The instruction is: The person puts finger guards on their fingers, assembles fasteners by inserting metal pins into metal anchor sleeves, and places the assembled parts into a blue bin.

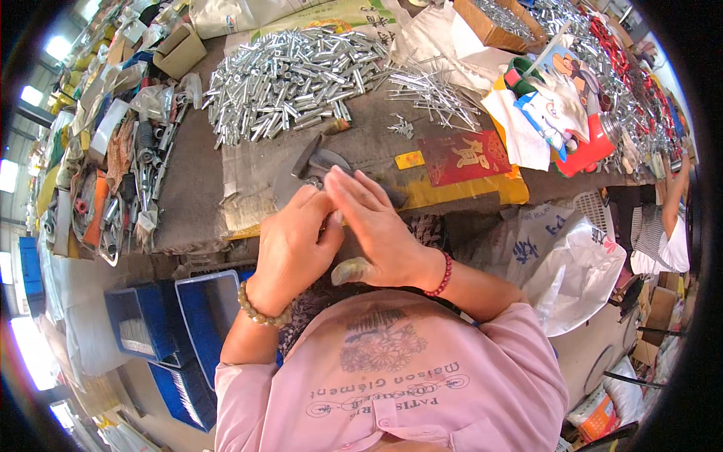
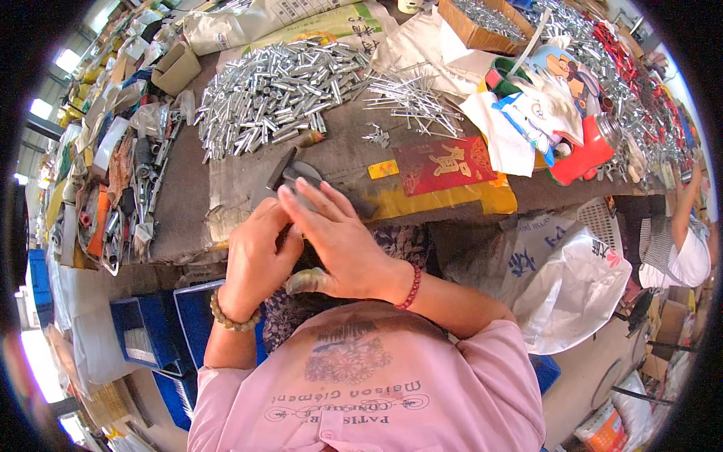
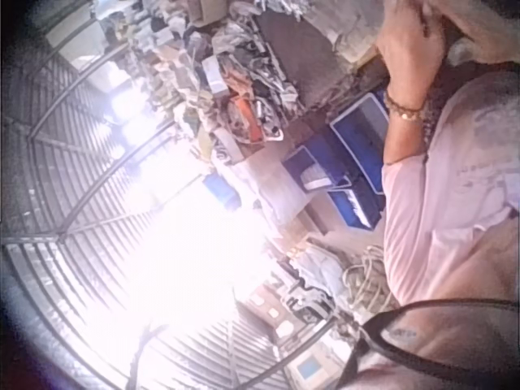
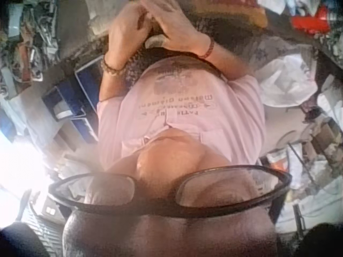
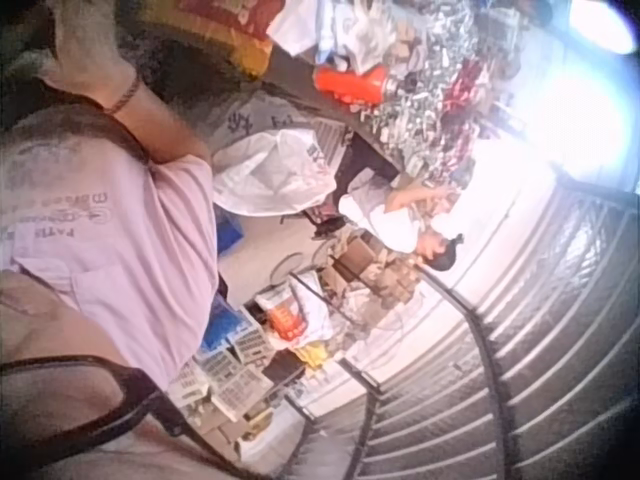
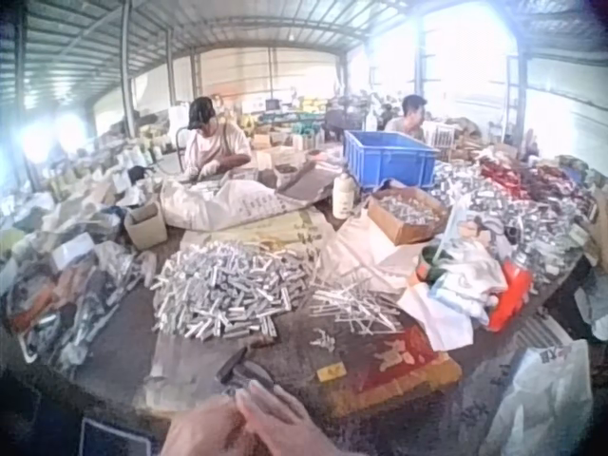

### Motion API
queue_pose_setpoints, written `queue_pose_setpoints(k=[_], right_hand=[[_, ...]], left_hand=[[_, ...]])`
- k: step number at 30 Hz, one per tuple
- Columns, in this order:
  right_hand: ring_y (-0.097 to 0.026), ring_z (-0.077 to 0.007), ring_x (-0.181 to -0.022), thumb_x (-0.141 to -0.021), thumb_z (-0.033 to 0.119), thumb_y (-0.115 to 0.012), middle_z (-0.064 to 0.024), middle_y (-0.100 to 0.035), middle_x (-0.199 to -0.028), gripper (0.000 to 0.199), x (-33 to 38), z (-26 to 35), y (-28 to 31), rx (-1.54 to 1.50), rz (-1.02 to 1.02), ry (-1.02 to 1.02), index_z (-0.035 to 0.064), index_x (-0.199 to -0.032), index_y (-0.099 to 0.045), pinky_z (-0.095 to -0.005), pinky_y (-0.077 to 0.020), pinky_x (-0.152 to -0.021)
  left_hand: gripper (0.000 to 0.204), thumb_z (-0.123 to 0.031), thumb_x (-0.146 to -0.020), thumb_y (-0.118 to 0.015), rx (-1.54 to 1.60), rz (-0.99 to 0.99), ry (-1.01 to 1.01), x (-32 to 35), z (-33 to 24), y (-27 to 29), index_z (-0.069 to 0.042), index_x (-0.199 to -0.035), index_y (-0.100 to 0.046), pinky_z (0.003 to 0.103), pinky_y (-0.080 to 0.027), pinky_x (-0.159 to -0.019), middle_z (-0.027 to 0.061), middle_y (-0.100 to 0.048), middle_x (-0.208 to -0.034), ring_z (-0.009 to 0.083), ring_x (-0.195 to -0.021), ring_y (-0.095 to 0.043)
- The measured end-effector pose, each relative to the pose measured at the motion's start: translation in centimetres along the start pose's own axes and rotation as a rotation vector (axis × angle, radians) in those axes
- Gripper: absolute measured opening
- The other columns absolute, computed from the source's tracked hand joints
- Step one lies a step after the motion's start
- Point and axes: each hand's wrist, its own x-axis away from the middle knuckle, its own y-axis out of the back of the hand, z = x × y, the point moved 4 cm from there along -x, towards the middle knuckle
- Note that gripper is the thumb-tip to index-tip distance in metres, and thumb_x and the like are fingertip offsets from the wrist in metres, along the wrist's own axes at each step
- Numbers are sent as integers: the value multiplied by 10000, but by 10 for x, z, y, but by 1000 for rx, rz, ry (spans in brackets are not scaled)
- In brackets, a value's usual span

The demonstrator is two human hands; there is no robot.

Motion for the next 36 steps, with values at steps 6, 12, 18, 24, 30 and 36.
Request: queue_pose_setpoints(k=[6, 12, 18, 24, 30, 36], right_hand=[[-411, -434, -1484, -919, 418, -760, -240, -429, -1611, 941, 8, -12, 34, 25, -217, -164, -39, -1610, -313, -517, -318, -1225], [-482, -388, -1438, -812, 15, -786, -158, -547, -1542, 808, 15, -21, 56, 50, -343, -286, 16, -1551, -460, -480, -394, -1179], [-473, -381, -1448, -825, -6, -781, -160, -550, -1537, 799, 20, -32, 67, 80, -356, -316, 14, -1553, -453, -455, -394, -1187], [-467, -356, -1464, -865, -1, -767, -142, -523, -1569, 762, 11, -45, 72, -71, -383, -389, 17, -1556, -447, -428, -387, -1198], [-525, -181, -1366, -992, -16, -659, -94, -574, -1458, 669, -10, -44, 63, -854, -321, -603, 57, -1602, -394, -345, -433, -1140], [-570, -148, -1252, -1015, -2, -635, -63, -585, -1369, 666, -16, -33, 47, -1222, -224, -691, 77, -1620, -366, -306, -456, -1089]], left_hand=[[193, -133, -873, -780, -50, -104, 36, -52, 28, 8, -32, -1033, -743, 378, -532, -785, 111, -685, -956, 281, -909, -681], [304, -277, -833, -805, -466, -23, 22, -93, 76, -34, -80, -1061, -765, 452, -515, -905, 114, -648, -1040, 335, -1073, -625], [258, -226, -834, -785, -432, 32, 89, -106, 88, -43, -82, -1047, -763, 444, -518, -893, 109, -661, -1014, 325, -1058, -637], [141, -86, -864, -756, -29, -104, 1, -80, 58, -29, -57, -1000, -740, 397, -538, -802, 106, -708, -965, 299, -918, -686], [271, 67, -796, -792, 96, -171, -114, -54, 33, -17, -45, -1040, -756, 348, -542, -745, 104, -724, -941, 243, -832, -691], [284, 79, -777, -791, 5, -273, -294, -40, 16, -10, -61, -1023, -766, 362, -550, -771, 90, -740, -936, 276, -850, -693]])
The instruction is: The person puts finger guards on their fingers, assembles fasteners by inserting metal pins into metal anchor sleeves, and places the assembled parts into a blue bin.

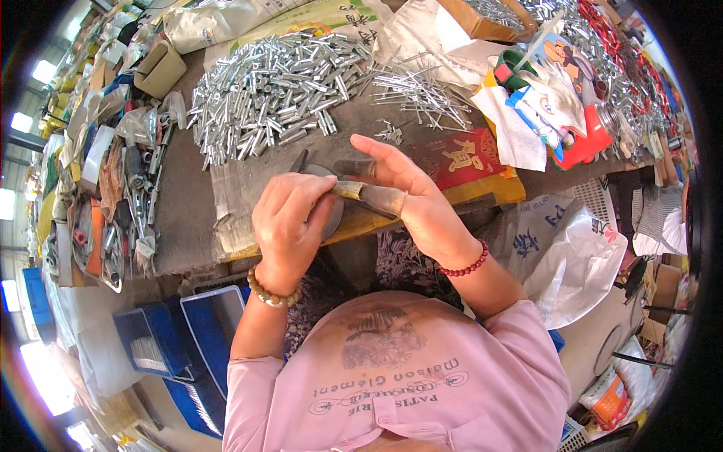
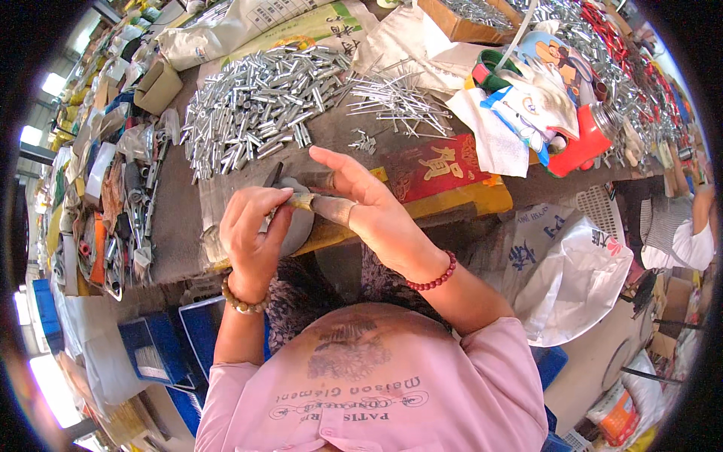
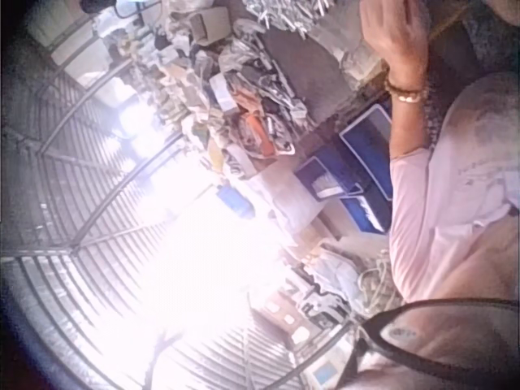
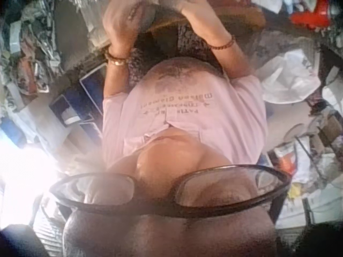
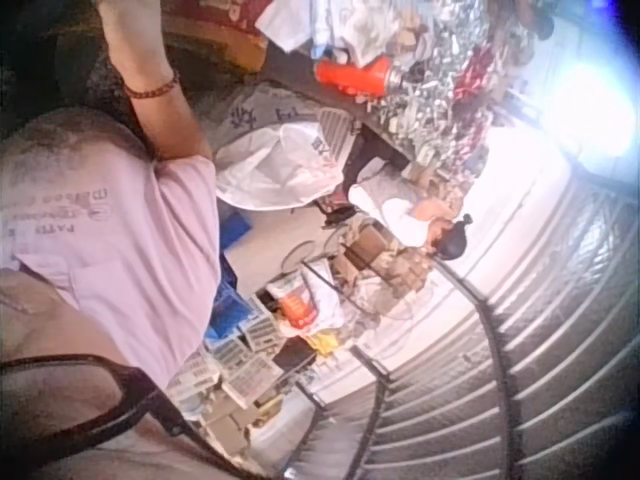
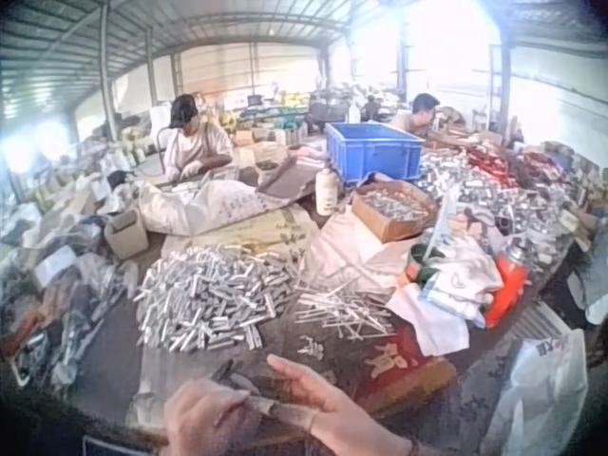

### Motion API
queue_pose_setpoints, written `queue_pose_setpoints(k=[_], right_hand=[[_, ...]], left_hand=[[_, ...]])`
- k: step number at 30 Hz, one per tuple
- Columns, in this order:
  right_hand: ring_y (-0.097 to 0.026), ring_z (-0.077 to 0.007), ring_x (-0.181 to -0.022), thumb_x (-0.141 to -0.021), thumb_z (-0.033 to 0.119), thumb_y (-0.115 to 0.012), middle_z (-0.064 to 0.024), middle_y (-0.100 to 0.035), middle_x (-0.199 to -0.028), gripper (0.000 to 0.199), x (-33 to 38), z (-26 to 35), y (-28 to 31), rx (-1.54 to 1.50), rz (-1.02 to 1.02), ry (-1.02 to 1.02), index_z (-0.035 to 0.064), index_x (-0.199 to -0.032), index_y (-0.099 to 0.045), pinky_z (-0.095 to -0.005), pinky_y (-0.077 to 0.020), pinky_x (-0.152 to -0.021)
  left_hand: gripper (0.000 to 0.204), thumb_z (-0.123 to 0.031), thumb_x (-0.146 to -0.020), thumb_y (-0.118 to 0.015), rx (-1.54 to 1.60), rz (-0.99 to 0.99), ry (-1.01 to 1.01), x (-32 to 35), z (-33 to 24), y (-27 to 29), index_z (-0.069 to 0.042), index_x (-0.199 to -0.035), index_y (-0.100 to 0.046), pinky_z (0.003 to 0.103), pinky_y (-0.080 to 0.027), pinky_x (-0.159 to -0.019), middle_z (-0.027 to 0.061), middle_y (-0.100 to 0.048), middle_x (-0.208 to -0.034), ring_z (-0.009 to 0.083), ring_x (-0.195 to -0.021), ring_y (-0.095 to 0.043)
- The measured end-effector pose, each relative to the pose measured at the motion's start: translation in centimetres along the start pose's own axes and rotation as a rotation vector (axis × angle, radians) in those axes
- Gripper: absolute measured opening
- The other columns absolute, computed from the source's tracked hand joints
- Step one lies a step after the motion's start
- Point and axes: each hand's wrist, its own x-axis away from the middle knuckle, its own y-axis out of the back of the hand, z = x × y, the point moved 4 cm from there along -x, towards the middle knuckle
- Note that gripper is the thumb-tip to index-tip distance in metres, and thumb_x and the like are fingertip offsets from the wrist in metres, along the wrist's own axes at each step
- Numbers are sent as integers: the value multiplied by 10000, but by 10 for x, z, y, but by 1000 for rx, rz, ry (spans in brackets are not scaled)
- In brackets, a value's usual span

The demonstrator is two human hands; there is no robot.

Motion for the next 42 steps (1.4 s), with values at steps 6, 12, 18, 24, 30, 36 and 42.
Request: queue_pose_setpoints(k=[6, 12, 18, 24, 30, 36, 42], right_hand=[[-535, -147, -1315, -1031, 52, -640, -62, -530, -1454, 658, 3, -6, -4, 5, 44, 89, 69, -1623, -356, -328, -433, -1119], [-483, -237, -1436, -1022, 259, -686, -101, -494, -1559, 670, 13, 0, 1, 85, -9, 206, 44, -1591, -405, -412, -404, -1162], [-498, -290, -1400, -944, 89, -704, -142, -576, -1407, 455, 20, 14, -11, 785, 103, 409, 93, -1394, -640, -409, -375, -1165], [-466, -463, -1414, -884, 183, -768, -191, -603, -1313, 511, 25, 17, -15, 1180, 29, 707, 104, -1377, -664, -512, -368, -1169], [-383, -497, -1485, -957, 411, -707, -241, -521, -1511, 591, 27, 5, -13, 1072, 122, 697, 85, -1443, -623, -565, -275, -1228], [-315, -479, -1533, -1024, 588, -560, -222, -459, -1592, 694, 32, -10, -14, 920, 203, 656, 67, -1481, -590, -555, -240, -1241], [-294, -473, -1547, -1021, 648, -516, -231, -399, -1633, 787, 32, -14, -13, 1002, 169, 679, 60, -1544, -521, -551, -233, -1243]], left_hand=[[270, 75, -787, -799, -37, -94, 88, 12, 6, 5, -61, -1020, -772, 324, -547, -724, 83, -744, -953, 221, -846, -690], [252, 80, -821, -779, -36, -148, 214, 18, 14, 13, -56, -1033, -776, 294, -544, -702, 75, -747, -960, 181, -833, -685], [272, 46, -771, -811, -11, -148, 189, 14, 6, 15, -73, -1009, -758, 376, -552, -774, 80, -750, -946, 270, -869, -700], [249, 79, -799, -796, -47, -121, 117, 13, -4, 21, -51, -1010, -777, 291, -552, -697, 80, -745, -949, 186, -829, -690], [400, -22, -899, -764, 535, -87, 427, 22, -7, 15, -44, -1294, -702, 335, -557, -843, 94, -746, -1151, 175, -1008, -687], [390, -267, -1088, -605, 1126, 50, 665, 31, -11, -4, -17, -1384, -645, 288, -539, -893, 104, -728, -1234, 132, -1045, -666], [421, -232, -1071, -636, 1196, -11, 751, 27, -21, -11, -24, -1435, -601, 286, -555, -863, 81, -724, -1187, 129, -1024, -674]])
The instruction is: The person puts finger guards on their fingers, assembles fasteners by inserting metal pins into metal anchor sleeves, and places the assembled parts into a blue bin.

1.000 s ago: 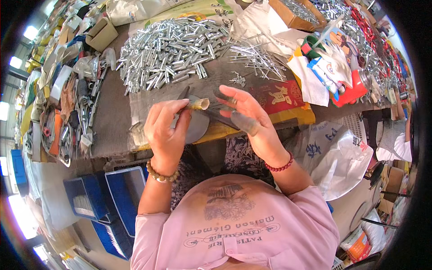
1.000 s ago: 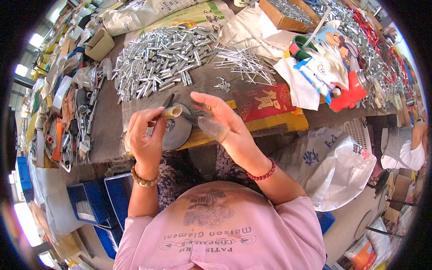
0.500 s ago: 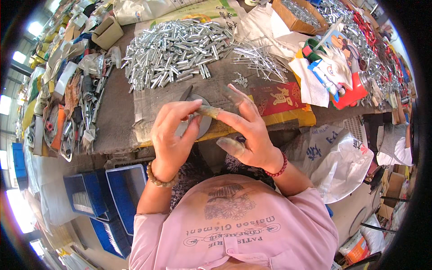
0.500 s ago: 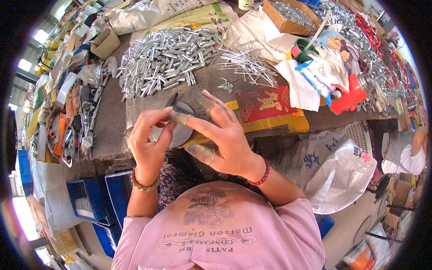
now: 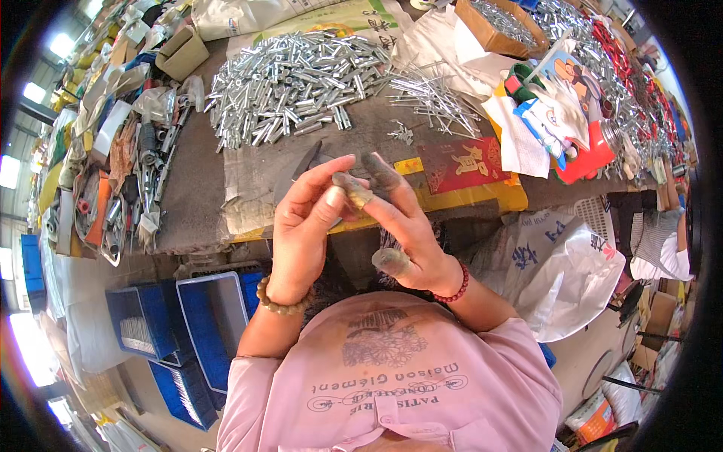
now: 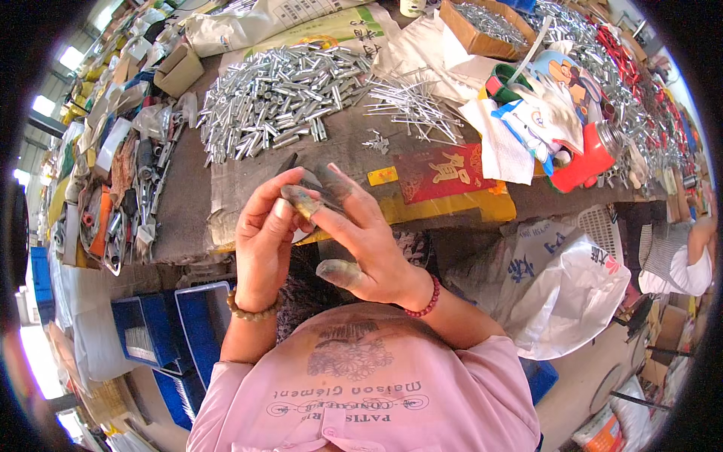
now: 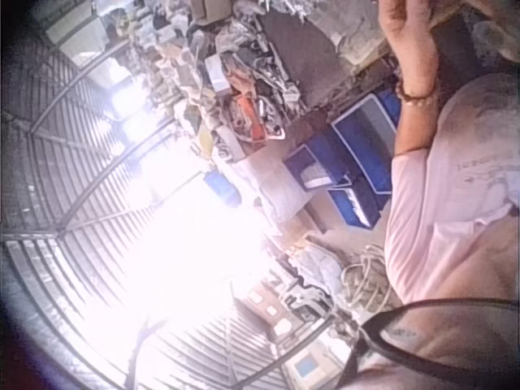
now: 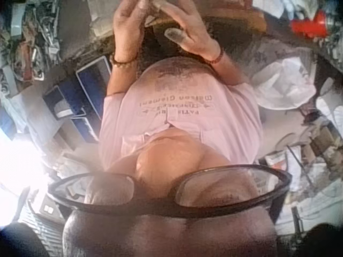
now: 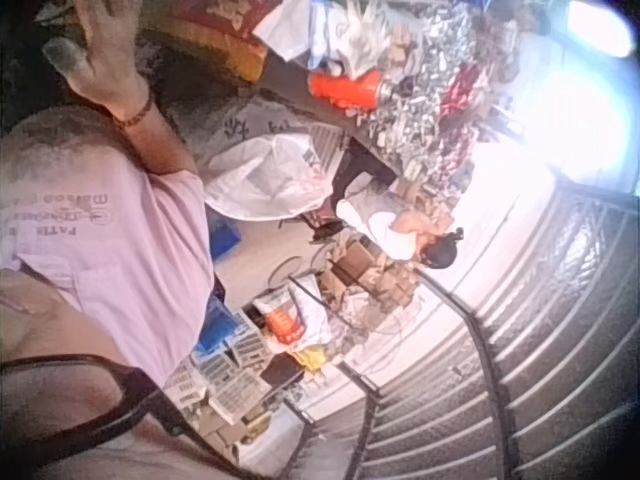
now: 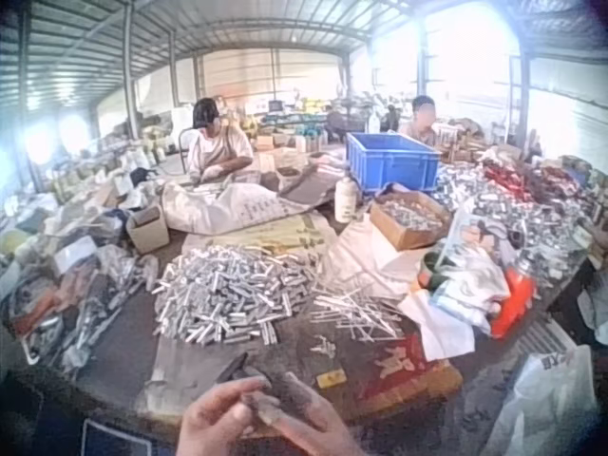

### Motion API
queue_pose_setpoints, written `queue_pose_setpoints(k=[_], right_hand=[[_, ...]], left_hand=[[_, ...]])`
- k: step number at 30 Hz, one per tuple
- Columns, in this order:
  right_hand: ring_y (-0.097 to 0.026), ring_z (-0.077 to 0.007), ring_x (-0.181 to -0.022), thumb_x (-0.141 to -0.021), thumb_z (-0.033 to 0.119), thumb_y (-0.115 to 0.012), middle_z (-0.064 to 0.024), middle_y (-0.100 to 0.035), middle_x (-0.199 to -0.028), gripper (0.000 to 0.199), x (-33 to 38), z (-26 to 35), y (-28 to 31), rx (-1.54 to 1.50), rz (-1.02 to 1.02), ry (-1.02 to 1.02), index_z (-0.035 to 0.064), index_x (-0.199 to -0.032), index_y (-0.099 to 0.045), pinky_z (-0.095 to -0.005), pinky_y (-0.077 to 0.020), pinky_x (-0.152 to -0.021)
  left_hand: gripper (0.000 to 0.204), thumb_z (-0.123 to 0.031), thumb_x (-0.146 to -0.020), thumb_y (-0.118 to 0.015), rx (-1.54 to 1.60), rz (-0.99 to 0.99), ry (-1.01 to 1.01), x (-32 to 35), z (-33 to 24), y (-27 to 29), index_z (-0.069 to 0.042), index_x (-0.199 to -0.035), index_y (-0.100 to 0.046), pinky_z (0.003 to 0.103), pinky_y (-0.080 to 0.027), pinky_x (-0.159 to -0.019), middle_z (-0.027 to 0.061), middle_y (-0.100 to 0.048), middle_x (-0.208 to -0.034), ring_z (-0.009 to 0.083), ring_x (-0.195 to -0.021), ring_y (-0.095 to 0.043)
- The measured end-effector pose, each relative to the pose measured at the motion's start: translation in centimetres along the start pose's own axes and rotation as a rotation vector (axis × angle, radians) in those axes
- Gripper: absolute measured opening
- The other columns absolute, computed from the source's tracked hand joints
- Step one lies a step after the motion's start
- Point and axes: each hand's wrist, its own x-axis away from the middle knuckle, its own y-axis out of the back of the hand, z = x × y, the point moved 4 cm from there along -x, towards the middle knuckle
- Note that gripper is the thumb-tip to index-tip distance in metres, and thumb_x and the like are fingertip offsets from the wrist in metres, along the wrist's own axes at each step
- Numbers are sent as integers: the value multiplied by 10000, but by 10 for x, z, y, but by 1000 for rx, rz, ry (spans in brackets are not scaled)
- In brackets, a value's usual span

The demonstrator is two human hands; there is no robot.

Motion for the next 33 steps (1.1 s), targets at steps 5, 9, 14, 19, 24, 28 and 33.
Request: queue_pose_setpoints(k=[5, 9, 14, 19, 24, 28, 33], right_hand=[[-220, -435, -1582, -1016, 731, -426, -229, -322, -1680, 945, 1, 1, -4, -148, 13, -43, 4, -1617, -363, -525, -190, -1263], [-152, -396, -1605, -1009, 774, -360, -215, -261, -1710, 1037, 13, -6, -17, -387, -6, -91, -39, -1643, -244, -497, -133, -1282], [-82, -369, -1616, -997, 806, -296, -206, -173, -1733, 1098, 22, -9, -29, -603, -5, -283, -54, -1660, -130, -464, -58, -1294], [-137, -374, -1599, -997, 805, -309, -213, -164, -1733, 1109, 9, 3, -27, -508, -9, -232, -63, -1659, -110, -463, -85, -1289], [-194, -360, -1578, -1007, 777, -371, -208, -209, -1717, 1056, 11, 5, -30, -475, -74, -168, -22, -1665, -160, -468, -115, -1281], [-252, -332, -1553, -1020, 691, -491, -199, -312, -1667, 840, 14, -1, -20, -697, -111, -222, 33, -1541, -460, -475, -146, -1271], [-285, -309, -1542, -1028, 667, -507, -188, -358, -1648, 688, 3, -10, -4, -905, -36, -239, 42, -1147, -772, -489, -166, -1272]], left_hand=[[428, -172, -1023, -711, 82, -88, -80, 2, 5, -3, -13, -1407, -610, 264, -566, -824, 71, -727, -1157, 114, -974, -682], [178, -8, -937, -767, -376, -238, -133, 10, 18, 1, -9, -1114, -748, 232, -551, -776, 36, -745, -957, 113, -846, -711], [111, -4, -945, -749, -824, -233, -350, 12, -2, -15, 1, -1056, -747, 233, -526, -678, 37, -748, -901, 66, -740, -650], [105, 48, -876, -746, -1023, -251, -547, 13, 0, -16, -17, -948, -705, 278, -512, -623, 80, -692, -813, 152, -661, -646], [149, 79, -856, -722, -1099, -173, -652, 16, 5, -19, -23, -952, -671, 312, -521, -627, 107, -690, -847, 197, -660, -643], [109, -6, -920, -699, -470, -50, -217, 28, 27, 8, -23, -1027, -700, 290, -521, -632, 52, -719, -866, 148, -681, -652], [135, -101, -1031, -668, -294, 69, 17, 11, -5, 23, -11, -1103, -740, 222, -521, -643, 64, -719, -979, 100, -745, -642]])
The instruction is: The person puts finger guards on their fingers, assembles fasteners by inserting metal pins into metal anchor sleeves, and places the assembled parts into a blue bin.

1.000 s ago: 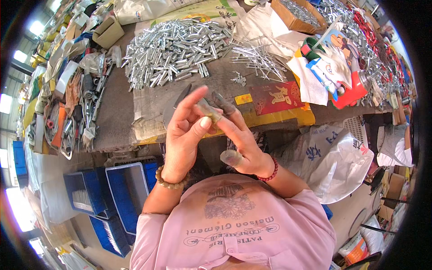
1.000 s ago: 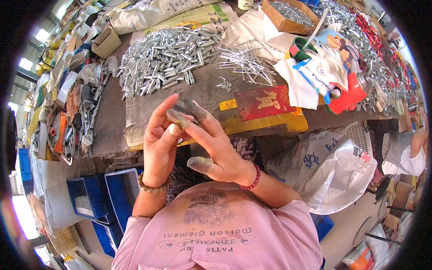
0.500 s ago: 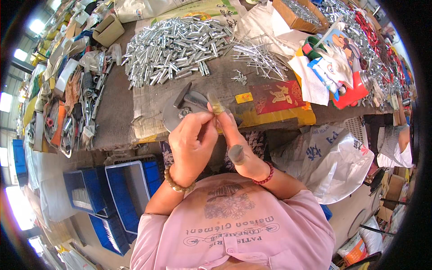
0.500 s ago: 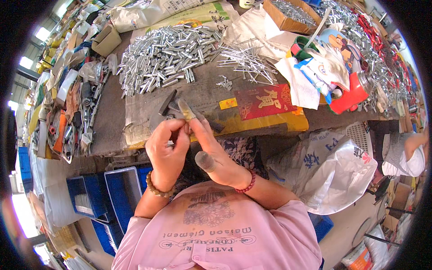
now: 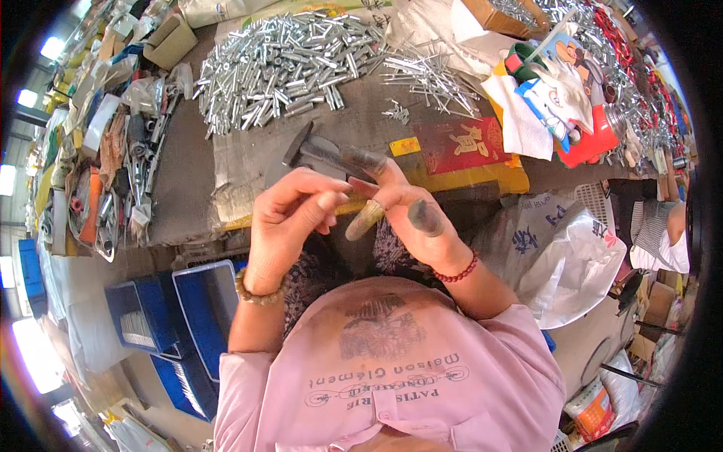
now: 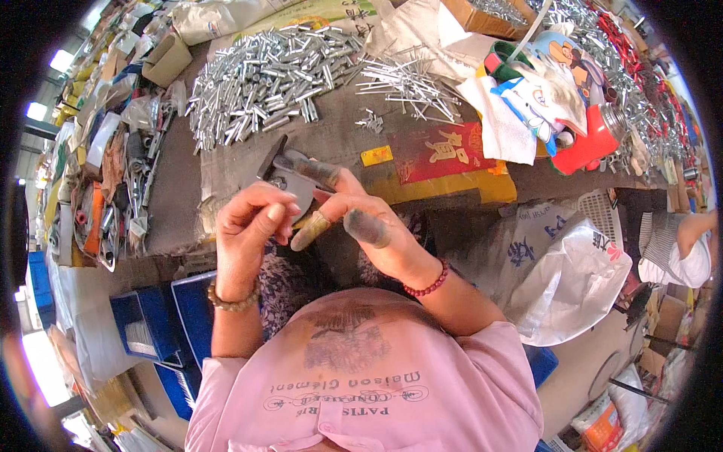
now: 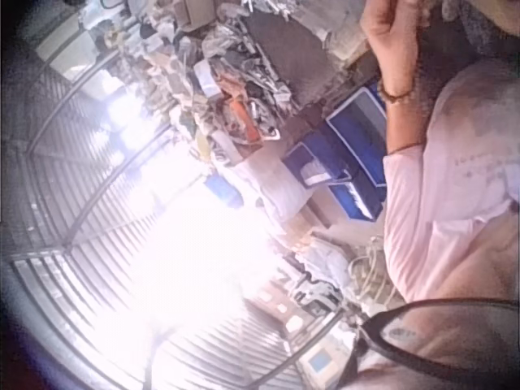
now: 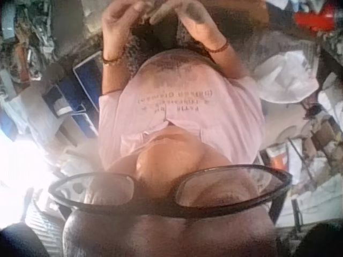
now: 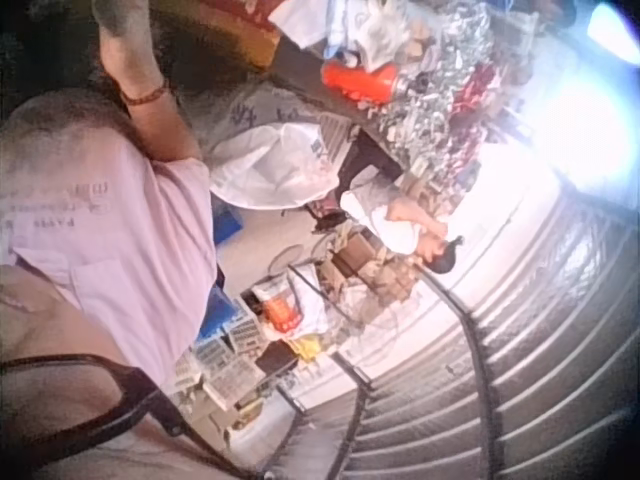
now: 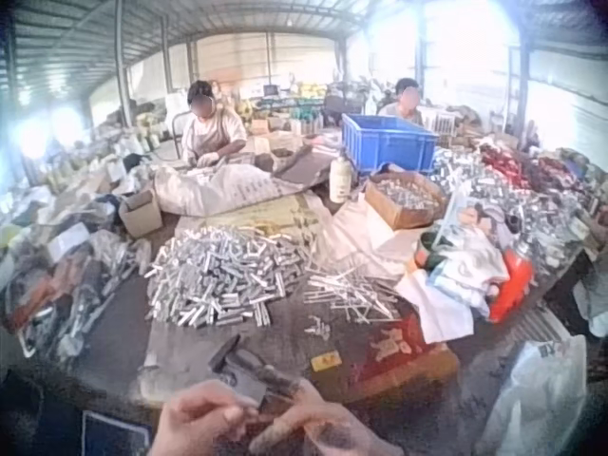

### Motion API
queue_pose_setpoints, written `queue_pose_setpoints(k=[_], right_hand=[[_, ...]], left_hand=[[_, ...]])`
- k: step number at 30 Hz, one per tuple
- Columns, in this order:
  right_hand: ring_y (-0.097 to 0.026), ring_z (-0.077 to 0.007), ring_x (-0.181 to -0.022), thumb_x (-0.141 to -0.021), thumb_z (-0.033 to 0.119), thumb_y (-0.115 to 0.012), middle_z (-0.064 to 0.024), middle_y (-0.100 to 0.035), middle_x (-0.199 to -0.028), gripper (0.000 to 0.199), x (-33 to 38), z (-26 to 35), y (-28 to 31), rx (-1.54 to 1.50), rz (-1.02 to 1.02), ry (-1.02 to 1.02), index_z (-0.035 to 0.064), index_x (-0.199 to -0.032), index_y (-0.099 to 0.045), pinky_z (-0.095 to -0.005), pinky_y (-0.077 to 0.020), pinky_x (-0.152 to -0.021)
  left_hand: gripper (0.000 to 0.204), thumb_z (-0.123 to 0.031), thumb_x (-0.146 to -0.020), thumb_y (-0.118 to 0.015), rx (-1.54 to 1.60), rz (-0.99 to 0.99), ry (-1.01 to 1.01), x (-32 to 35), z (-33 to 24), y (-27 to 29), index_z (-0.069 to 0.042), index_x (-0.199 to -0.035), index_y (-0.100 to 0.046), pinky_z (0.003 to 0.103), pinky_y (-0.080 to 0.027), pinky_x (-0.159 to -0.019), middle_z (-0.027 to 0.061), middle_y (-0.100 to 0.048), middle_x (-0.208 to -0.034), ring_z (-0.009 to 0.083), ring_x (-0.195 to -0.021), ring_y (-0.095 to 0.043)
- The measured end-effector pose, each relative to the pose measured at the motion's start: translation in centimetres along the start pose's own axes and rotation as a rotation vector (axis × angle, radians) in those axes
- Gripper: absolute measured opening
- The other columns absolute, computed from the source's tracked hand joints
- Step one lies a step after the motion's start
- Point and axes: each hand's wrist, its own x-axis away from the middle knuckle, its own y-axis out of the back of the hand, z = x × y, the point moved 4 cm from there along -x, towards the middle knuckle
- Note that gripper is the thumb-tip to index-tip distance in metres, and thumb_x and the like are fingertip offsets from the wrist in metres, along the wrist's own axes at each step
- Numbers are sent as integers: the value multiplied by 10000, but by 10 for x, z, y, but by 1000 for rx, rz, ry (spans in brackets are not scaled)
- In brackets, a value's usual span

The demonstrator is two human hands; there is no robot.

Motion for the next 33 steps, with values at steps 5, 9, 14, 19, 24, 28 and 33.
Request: queue_pose_setpoints(k=[5, 9, 14, 19, 24, 28, 33], right_hand=[[-276, -317, -1553, -1066, 713, -304, -196, -322, -1677, 850, 2, -5, 0, -33, 44, -77, 40, -992, -818, -490, -141, -1273], [-281, -308, -1548, -1075, 701, -290, -193, -346, -1669, 849, 3, -10, 4, -27, 38, -86, 40, -990, -817, -488, -137, -1268], [-350, -284, -1508, -1070, 697, -334, -178, -428, -1612, 821, 8, -14, 1, -46, 40, -189, 11, -1013, -781, -458, -187, -1252], [-639, -278, -1161, -1017, 773, -335, -207, -667, -1270, 868, 17, -15, 4, -108, 164, -327, 14, -1195, -714, -404, -446, -1055], [-640, -192, -509, -892, 906, -248, -224, -731, -984, 1121, 22, -8, -23, -459, 550, -583, 113, -1684, -216, -295, -544, -511], [-687, -248, -549, -909, 906, -256, -321, -708, -984, 1041, 22, -13, -30, -970, 261, -526, 292, -1700, 31, -356, -592, -583], [-712, -298, -597, -884, 904, -276, -278, -711, -1101, 1032, 18, -33, -30, -1031, 266, -428, 290, -1698, -114, -403, -597, -655]], left_hand=[[151, 6, -962, -712, -138, 166, 1, -2, -15, -12, -6, -1102, -768, 258, -518, -683, 44, -703, -932, 113, -816, -663], [153, 26, -899, -729, -571, 230, -240, -2, -29, -13, -27, -1042, -744, 342, -539, -680, 99, -690, -908, 259, -799, -692], [155, 25, -860, -731, -871, 224, -456, 2, -43, -20, -51, -993, -713, 394, -554, -687, 112, -676, -892, 342, -808, -683], [166, -8, -835, -746, -755, 281, -468, 0, -33, -12, -36, -994, -708, 396, -563, -718, 119, -687, -910, 333, -821, -687], [152, -9, -866, -723, -629, 209, -429, 1, -20, -9, -22, -1016, -714, 348, -555, -738, 108, -729, -989, 295, -862, -696], [112, -75, -1002, -673, -157, 13, -77, 13, 14, -8, -35, -1099, -710, 263, -529, -737, 45, -745, -1030, 147, -919, -670], [103, -101, -1034, -673, 50, -167, 102, 18, 23, -9, -42, -1112, -707, 209, -505, -662, -5, -736, -964, 45, -811, -629]])
